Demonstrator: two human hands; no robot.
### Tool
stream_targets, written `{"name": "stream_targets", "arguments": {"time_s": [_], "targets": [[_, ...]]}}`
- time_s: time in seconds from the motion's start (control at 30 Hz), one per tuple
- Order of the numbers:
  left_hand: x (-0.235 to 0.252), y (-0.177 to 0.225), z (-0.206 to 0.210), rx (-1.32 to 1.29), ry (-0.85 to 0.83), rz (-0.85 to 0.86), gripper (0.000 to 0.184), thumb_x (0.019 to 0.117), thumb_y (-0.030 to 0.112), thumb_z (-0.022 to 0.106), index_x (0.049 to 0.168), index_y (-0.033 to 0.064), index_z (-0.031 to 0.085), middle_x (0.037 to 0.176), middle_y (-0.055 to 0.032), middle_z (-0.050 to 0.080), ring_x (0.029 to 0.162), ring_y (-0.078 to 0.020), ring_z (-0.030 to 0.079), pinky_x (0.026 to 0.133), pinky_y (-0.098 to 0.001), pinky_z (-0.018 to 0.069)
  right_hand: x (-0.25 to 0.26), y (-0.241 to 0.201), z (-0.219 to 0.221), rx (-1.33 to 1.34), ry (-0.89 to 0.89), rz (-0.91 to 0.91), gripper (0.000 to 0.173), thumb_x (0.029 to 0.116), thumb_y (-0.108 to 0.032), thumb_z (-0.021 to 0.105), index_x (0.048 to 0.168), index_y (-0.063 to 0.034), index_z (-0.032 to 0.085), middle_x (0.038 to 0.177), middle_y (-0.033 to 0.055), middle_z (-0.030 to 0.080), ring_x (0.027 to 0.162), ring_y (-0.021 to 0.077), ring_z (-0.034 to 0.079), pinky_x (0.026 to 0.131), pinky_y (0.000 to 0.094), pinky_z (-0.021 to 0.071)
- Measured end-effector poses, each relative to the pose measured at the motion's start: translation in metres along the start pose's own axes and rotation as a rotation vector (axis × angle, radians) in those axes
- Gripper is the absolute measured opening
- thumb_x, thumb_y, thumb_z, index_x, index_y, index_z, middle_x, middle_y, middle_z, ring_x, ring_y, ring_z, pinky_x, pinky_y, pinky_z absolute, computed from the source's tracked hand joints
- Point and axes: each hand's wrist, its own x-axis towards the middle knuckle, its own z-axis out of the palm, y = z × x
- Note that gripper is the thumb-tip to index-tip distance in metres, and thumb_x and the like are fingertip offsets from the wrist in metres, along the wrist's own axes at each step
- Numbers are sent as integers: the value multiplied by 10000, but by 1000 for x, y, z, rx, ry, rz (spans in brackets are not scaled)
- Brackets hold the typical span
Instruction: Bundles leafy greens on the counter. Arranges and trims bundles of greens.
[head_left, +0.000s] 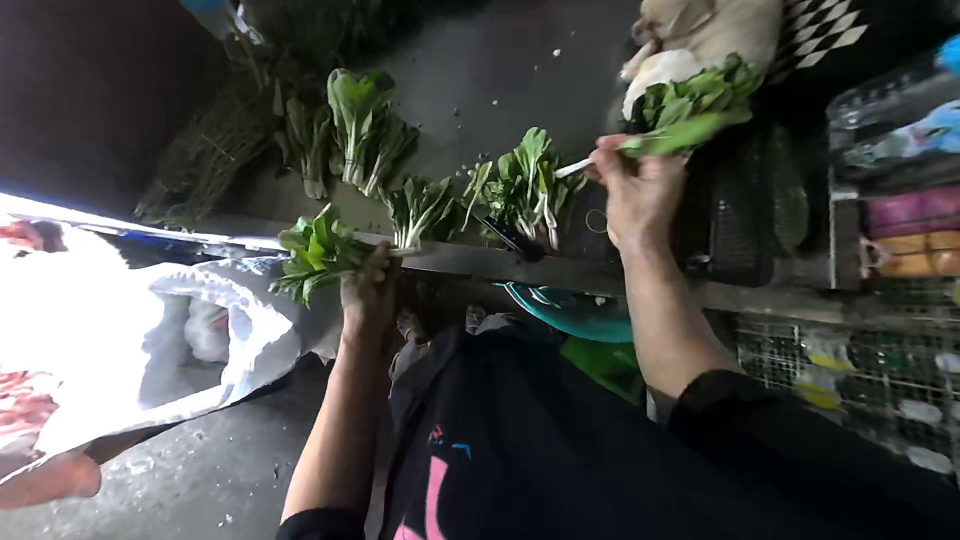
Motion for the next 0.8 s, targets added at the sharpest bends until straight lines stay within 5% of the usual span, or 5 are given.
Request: {"name": "stream_targets", "arguments": {"time_s": [0.1,0.33,0.47,0.57,0.8], "targets": [[2,7,-3,156,43,-91,191,993,-18,572,1180,20,582,1085,-109,709,958,-213,706,894,-404,593,-4,9,16,-431,-309,362,948,919,-379,769,1600,24,247,1490,322,465,1336,491,505,1098,678,404],[22,-11,-18,337,-63,-220,178,975,29,637,1145,-12,662,1022,-117,737,860,-200,715,785,-384,615,-102,-53,157,-275,-980,248,329,963,-242,716,1254,-89,696,1081,156,735,995,309,713,912,560,561],[45,11,-50,210,-42,-227,177,1013,22,520,1160,5,617,1087,-125,725,925,-220,716,841,-405,601,-96,-59,194,-168,-843,303,267,1021,-253,643,1161,-35,708,962,131,735,844,254,718,811,487,595],[62,32,-74,142,-15,-231,195,1030,35,525,1211,25,598,1119,-117,707,979,-232,711,911,-427,589,-82,-52,216,-90,-710,394,520,1032,-289,637,1449,-21,480,909,102,748,631,191,711,601,376,625],[80,48,-118,271,-176,-338,222,1000,72,593,1222,70,584,964,-35,663,810,-140,642,779,-347,574,-98,-21,265,-384,-705,521,780,1054,-466,539,1651,-144,156,809,146,718,616,271,696,641,481,614]]}}
